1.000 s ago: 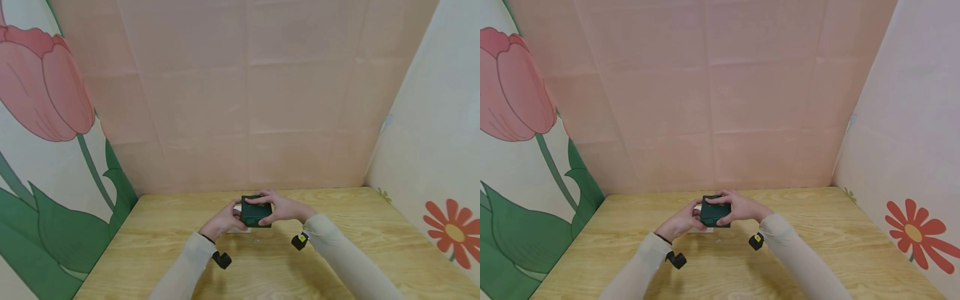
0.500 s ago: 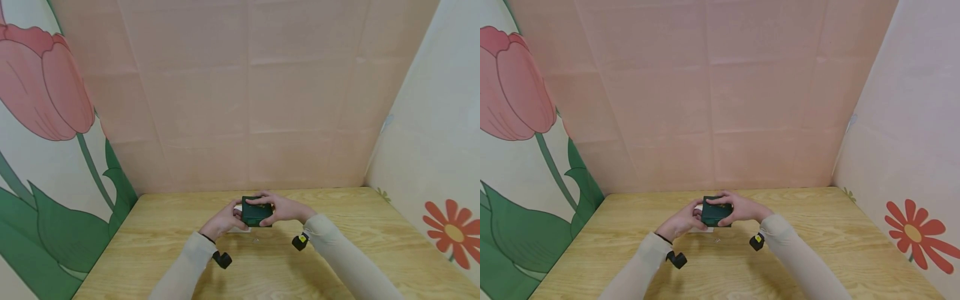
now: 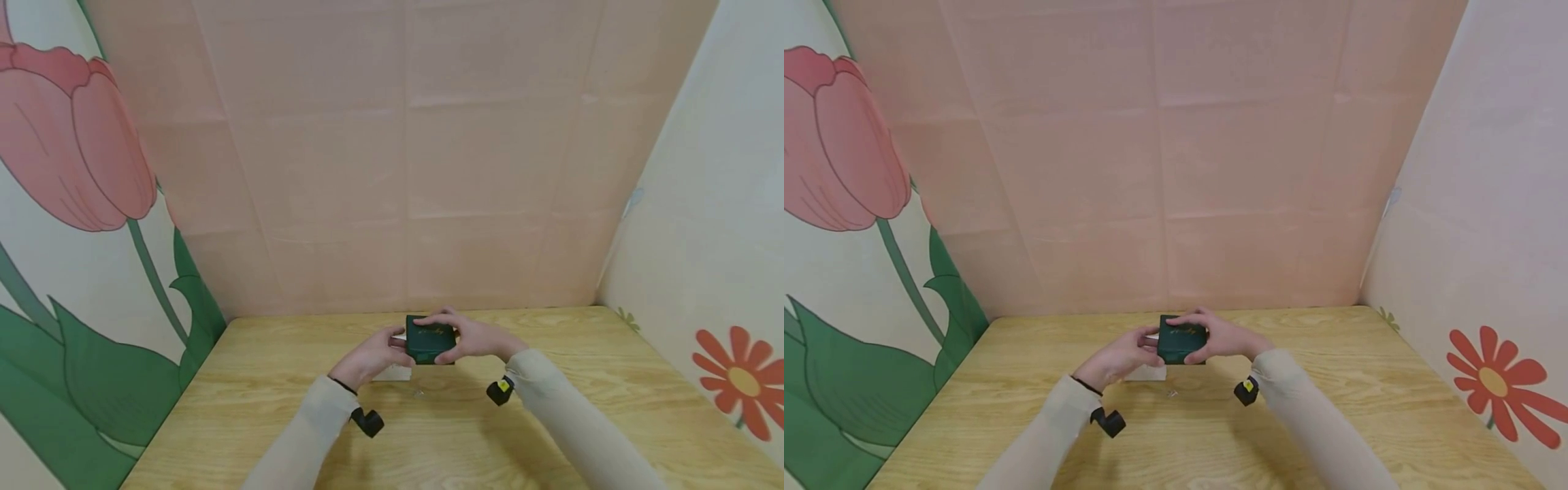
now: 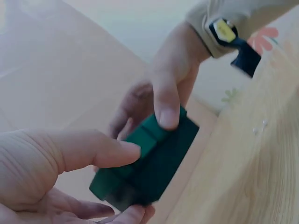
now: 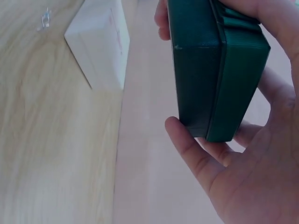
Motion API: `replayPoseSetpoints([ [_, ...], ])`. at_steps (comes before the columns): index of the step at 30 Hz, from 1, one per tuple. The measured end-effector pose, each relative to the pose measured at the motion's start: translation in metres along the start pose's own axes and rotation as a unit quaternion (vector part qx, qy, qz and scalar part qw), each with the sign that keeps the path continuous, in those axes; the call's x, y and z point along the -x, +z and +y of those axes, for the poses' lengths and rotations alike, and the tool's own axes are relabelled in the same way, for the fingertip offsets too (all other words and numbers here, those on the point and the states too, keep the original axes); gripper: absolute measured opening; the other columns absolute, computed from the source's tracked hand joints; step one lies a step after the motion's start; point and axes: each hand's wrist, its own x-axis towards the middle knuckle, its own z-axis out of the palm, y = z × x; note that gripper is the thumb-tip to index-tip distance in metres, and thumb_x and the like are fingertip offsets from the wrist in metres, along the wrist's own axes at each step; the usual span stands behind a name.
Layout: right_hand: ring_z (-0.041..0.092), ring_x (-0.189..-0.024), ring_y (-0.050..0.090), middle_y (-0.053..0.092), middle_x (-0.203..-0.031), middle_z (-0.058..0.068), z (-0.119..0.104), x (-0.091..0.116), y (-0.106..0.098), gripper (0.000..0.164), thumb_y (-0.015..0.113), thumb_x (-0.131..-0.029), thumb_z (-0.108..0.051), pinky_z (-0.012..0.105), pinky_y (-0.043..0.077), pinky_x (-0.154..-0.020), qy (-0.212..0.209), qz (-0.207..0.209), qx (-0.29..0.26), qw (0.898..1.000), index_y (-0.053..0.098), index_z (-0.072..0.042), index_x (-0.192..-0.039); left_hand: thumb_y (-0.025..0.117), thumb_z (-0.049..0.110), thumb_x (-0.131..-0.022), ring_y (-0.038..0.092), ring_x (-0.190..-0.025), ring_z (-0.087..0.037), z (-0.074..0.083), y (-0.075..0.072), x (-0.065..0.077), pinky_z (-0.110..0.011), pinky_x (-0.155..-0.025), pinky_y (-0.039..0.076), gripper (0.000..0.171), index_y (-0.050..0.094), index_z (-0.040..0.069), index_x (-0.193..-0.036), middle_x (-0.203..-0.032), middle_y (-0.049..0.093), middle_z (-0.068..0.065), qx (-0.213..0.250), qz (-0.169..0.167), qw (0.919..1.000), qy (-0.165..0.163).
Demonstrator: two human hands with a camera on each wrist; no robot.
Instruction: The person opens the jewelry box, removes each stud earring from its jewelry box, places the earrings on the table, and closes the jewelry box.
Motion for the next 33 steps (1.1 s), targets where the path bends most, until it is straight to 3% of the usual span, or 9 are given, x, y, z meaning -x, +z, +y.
replayPoseSetpoints([
  [5,0.033,-0.116,0.040,0.033,-0.136,0.010,0.005,0.002,-0.012,0.075,0.081,-0.079,-0.030,0.045,0.042,-0.091,0.007,0.023,0.002,1.000,0.045,-0.032,-0.144,0.063,0.010,-0.089,0.046,-0.129,-0.031,0.011,0.011,-0.004,-0.056,-0.109,0.030,0.070,0.029,0.001,-0.149,-0.146,0.041,-0.018,-0.010,0.014,0.9998,0.010],
  [12,0.037,-0.124,0.036,0.030,-0.143,0.011,0.015,0.002,-0.022,0.075,0.081,-0.079,-0.029,0.050,0.041,-0.094,0.021,0.040,-0.012,0.999,0.045,-0.032,-0.144,0.061,0.015,-0.089,0.047,-0.125,-0.032,0.021,0.023,-0.016,-0.059,-0.106,0.030,0.056,0.043,0.001,-0.141,-0.130,0.054,-0.014,-0.016,0.053,0.9984,0.003],
  [15,0.037,-0.124,0.036,0.030,-0.145,0.011,0.019,0.002,-0.023,0.074,0.080,-0.079,-0.029,0.048,0.042,-0.093,0.027,0.040,-0.012,0.999,0.045,-0.033,-0.144,0.060,0.018,-0.088,0.044,-0.129,-0.033,0.024,0.026,-0.021,-0.065,-0.102,0.030,0.060,0.042,0.002,-0.142,-0.134,0.053,-0.014,-0.037,0.070,0.9966,-0.020],
  [19,0.036,-0.121,0.039,0.030,-0.144,0.012,0.028,0.001,-0.024,0.072,0.081,-0.079,-0.029,0.045,0.044,-0.091,0.042,0.036,-0.021,0.998,0.047,-0.032,-0.143,0.058,0.015,-0.086,0.043,-0.132,-0.038,0.025,0.030,-0.025,-0.063,-0.105,0.029,0.069,0.031,-0.001,-0.148,-0.143,0.045,-0.021,-0.044,0.080,0.9951,-0.036],
  [23,0.035,-0.118,0.041,0.029,-0.144,0.013,0.042,0.000,-0.022,0.073,0.082,-0.078,-0.030,0.044,0.044,-0.090,0.066,0.031,-0.018,0.997,0.047,-0.033,-0.142,0.055,0.011,-0.088,0.044,-0.131,-0.040,0.022,0.035,-0.031,-0.056,-0.110,0.028,0.070,0.024,-0.004,-0.149,-0.145,0.040,-0.025,-0.030,0.069,0.9963,-0.041],
  [30,0.034,-0.119,0.040,0.022,-0.151,0.013,0.061,-0.001,-0.012,0.077,0.083,-0.075,-0.034,0.043,0.039,-0.089,0.104,0.000,0.001,0.995,0.046,-0.038,-0.142,0.051,0.004,-0.088,0.045,-0.128,-0.034,0.008,0.044,-0.041,-0.054,-0.110,0.028,0.056,0.036,-0.007,-0.141,-0.136,0.049,-0.020,-0.002,0.025,0.9985,-0.049],
  [33,0.034,-0.119,0.040,0.024,-0.150,0.014,0.067,-0.002,-0.008,0.078,0.085,-0.073,-0.033,0.042,0.039,-0.089,0.111,-0.009,0.010,0.994,0.047,-0.037,-0.141,0.051,0.005,-0.087,0.046,-0.126,-0.030,0.002,0.047,-0.043,-0.053,-0.110,0.029,0.056,0.039,-0.006,-0.141,-0.138,0.050,-0.018,-0.018,0.009,0.9981,-0.058],
])
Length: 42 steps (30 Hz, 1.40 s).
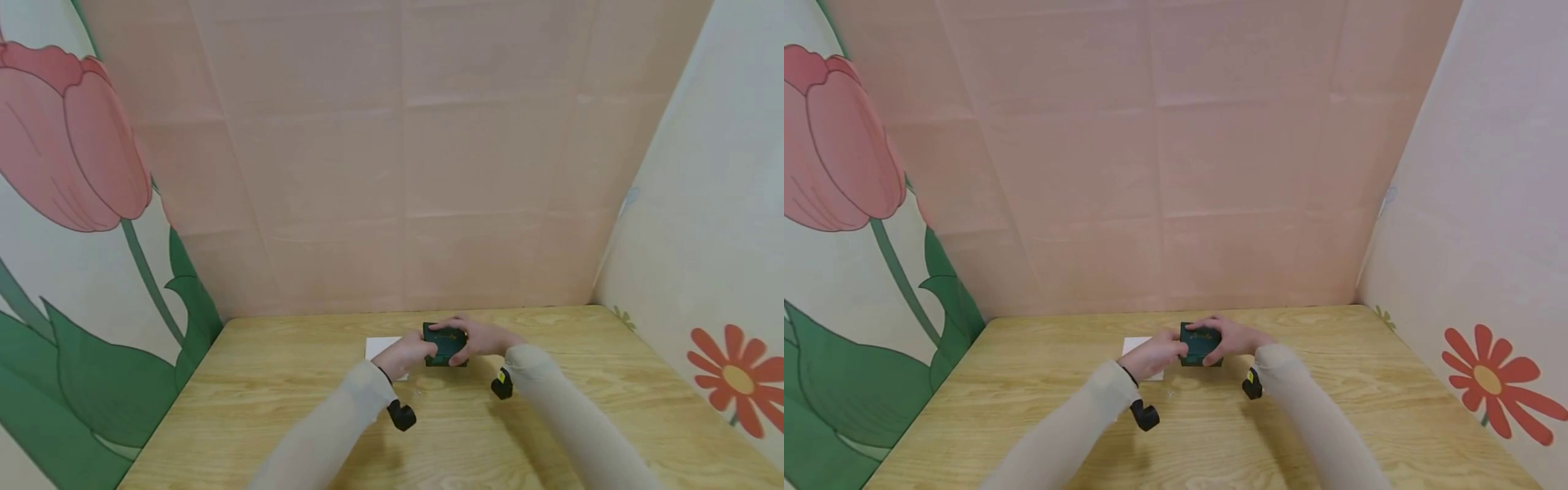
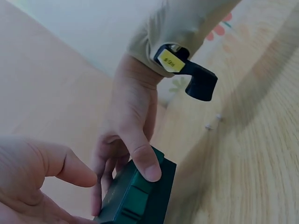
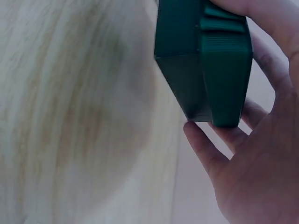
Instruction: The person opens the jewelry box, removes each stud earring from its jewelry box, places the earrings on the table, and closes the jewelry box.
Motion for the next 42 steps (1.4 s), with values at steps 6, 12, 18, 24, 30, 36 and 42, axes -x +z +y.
replayPoseSetpoints([
  [6,0.039,-0.127,0.036,0.025,-0.151,0.018,0.007,-0.004,0.006,0.078,0.085,-0.073,-0.028,0.051,0.036,-0.094,0.002,-0.009,0.024,1.000,0.047,-0.034,-0.142,0.049,0.003,-0.087,0.048,-0.123,-0.028,-0.008,0.005,-0.005,-0.047,-0.105,0.035,0.063,0.033,0.000,-0.148,-0.144,0.045,-0.018,-0.035,-0.023,0.9990,0.013],
  [12,0.039,-0.127,0.033,0.025,-0.150,0.017,0.009,-0.005,0.009,0.078,0.085,-0.074,-0.023,0.053,0.035,-0.097,0.004,-0.013,0.001,1.000,0.048,-0.031,-0.142,0.050,-0.003,-0.085,0.051,-0.101,-0.026,-0.011,0.009,-0.011,-0.038,-0.084,0.037,0.065,0.032,-0.002,-0.148,-0.139,0.049,-0.019,-0.044,-0.006,0.9989,0.016],
  [18,0.040,-0.130,0.031,0.025,-0.151,0.020,0.010,-0.007,0.011,0.080,0.086,-0.073,-0.021,0.054,0.034,-0.099,-0.005,-0.019,-0.015,1.000,0.047,-0.026,-0.143,0.050,-0.004,-0.082,0.052,-0.098,-0.023,-0.012,0.010,-0.011,-0.036,-0.084,0.038,0.065,0.036,-0.002,-0.146,-0.137,0.051,-0.019,-0.036,-0.006,0.9991,0.024],
  [24,0.038,-0.130,0.031,0.026,-0.150,0.019,0.014,-0.007,0.012,0.079,0.086,-0.073,-0.020,0.053,0.034,-0.099,-0.005,-0.021,-0.029,0.999,0.048,-0.027,-0.143,0.051,-0.003,-0.081,0.050,-0.088,-0.022,-0.013,0.010,-0.010,-0.037,-0.080,0.037,0.061,0.041,-0.005,-0.141,-0.128,0.056,-0.018,-0.037,0.002,0.9992,0.016],
  [30,0.038,-0.131,0.030,0.026,-0.151,0.017,0.015,-0.007,0.012,0.079,0.086,-0.073,-0.019,0.054,0.034,-0.100,-0.004,-0.020,-0.034,0.999,0.048,-0.029,-0.142,0.051,-0.003,-0.080,0.049,-0.085,-0.022,-0.012,0.011,-0.010,-0.035,-0.077,0.036,0.061,0.041,-0.006,-0.140,-0.123,0.058,-0.017,-0.046,0.006,0.9988,0.016],
  [36,0.038,-0.132,0.031,0.028,-0.150,0.016,0.016,-0.007,0.012,0.079,0.085,-0.073,-0.019,0.055,0.033,-0.101,-0.011,-0.023,-0.032,0.999,0.048,-0.028,-0.142,0.050,-0.004,-0.081,0.047,-0.084,-0.022,-0.011,0.011,-0.009,-0.036,-0.076,0.034,0.060,0.042,-0.005,-0.140,-0.123,0.057,-0.017,-0.034,0.006,0.9993,0.016],
  [42,0.038,-0.132,0.032,0.029,-0.150,0.016,0.016,-0.007,0.011,0.080,0.086,-0.073,-0.019,0.055,0.033,-0.101,-0.016,-0.024,-0.030,0.999,0.048,-0.027,-0.142,0.049,-0.006,-0.081,0.048,-0.085,-0.021,-0.010,0.011,-0.009,-0.036,-0.076,0.034,0.062,0.041,-0.003,-0.142,-0.127,0.057,-0.018,-0.032,0.001,0.9992,0.022],
])
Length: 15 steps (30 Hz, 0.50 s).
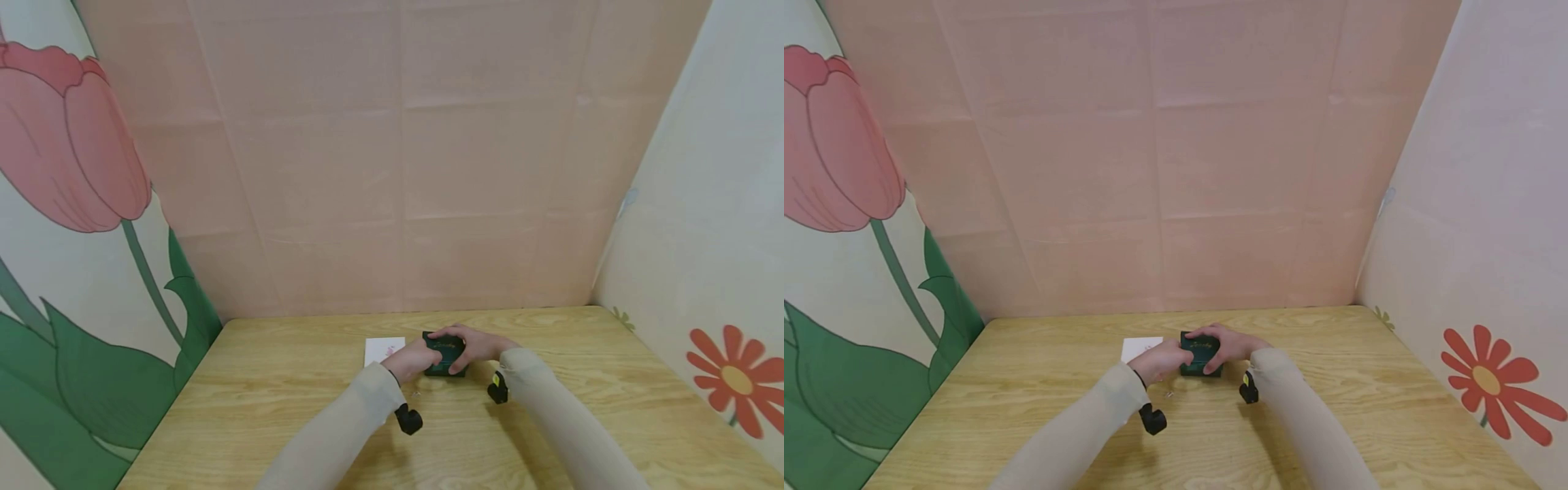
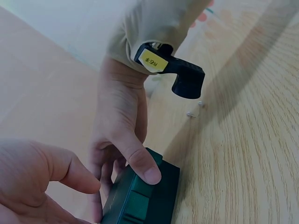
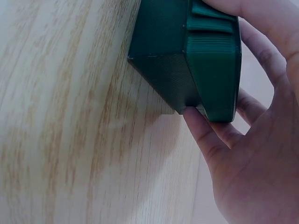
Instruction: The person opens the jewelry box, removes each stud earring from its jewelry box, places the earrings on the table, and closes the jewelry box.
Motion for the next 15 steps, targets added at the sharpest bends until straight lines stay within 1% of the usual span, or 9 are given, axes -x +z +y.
replayPoseSetpoints([
  [5,0.039,-0.132,0.031,0.029,-0.150,0.016,0.0012,-0.0003,0.0001,0.081,0.086,-0.072,-0.020,0.056,0.032,-0.101,-0.002,-0.001,0.004,1.000,0.048,-0.027,-0.143,0.050,-0.006,-0.081,0.048,-0.088,-0.019,-0.0009,0.0000,-0.0015,-0.036,-0.078,0.035,0.064,0.039,-0.002,-0.144,-0.130,0.056,-0.015,-0.005,-0.008,1.0000,0.002],
  [8,0.039,-0.133,0.030,0.029,-0.150,0.016,0.0017,-0.0010,0.0003,0.081,0.086,-0.072,-0.021,0.058,0.031,-0.103,-0.008,-0.003,0.007,1.000,0.047,-0.027,-0.143,0.050,-0.006,-0.081,0.050,-0.095,-0.020,-0.0017,-0.0007,-0.0023,-0.036,-0.082,0.037,0.066,0.037,0.000,-0.146,-0.136,0.052,-0.015,-0.005,-0.016,0.9998,0.006],
  [10,0.039,-0.134,0.029,0.029,-0.150,0.016,0.0021,-0.0016,0.0003,0.083,0.086,-0.072,-0.021,0.060,0.029,-0.104,-0.015,-0.006,0.009,1.000,0.046,-0.026,-0.144,0.049,-0.006,-0.083,0.052,-0.107,-0.021,-0.0013,-0.0019,-0.0015,-0.038,-0.091,0.039,0.067,0.034,0.001,-0.148,-0.142,0.047,-0.015,-0.002,-0.030,0.9995,0.012],
  [12,0.040,-0.136,0.027,0.030,-0.151,0.016,0.0023,-0.0022,-0.0002,0.085,0.087,-0.071,-0.021,0.062,0.027,-0.105,-0.023,-0.006,0.010,1.000,0.045,-0.023,-0.145,0.048,-0.003,-0.088,0.048,-0.121,-0.025,0.0005,-0.0039,0.0007,-0.043,-0.101,0.037,0.064,0.032,0.003,-0.149,-0.148,0.041,-0.016,0.000,-0.044,0.9989,0.016],
  [13,0.041,-0.137,0.026,0.029,-0.151,0.016,0.0021,-0.0024,-0.0005,0.086,0.087,-0.071,-0.021,0.063,0.026,-0.105,-0.026,-0.005,0.014,1.000,0.043,-0.022,-0.146,0.048,0.001,-0.090,0.045,-0.127,-0.027,0.0018,-0.0055,0.0026,-0.047,-0.104,0.035,0.062,0.032,0.005,-0.150,-0.150,0.039,-0.015,-0.010,-0.045,0.9989,0.011],
  [15,0.043,-0.139,0.023,0.028,-0.153,0.016,0.0009,-0.0022,-0.0016,0.089,0.087,-0.071,-0.022,0.066,0.025,-0.104,-0.028,-0.002,0.019,0.999,0.041,-0.020,-0.147,0.050,0.010,-0.093,0.042,-0.131,-0.030,0.0062,-0.0089,0.0075,-0.051,-0.106,0.033,0.060,0.031,0.004,-0.150,-0.152,0.036,-0.016,-0.038,-0.034,0.9987,0.003],
])
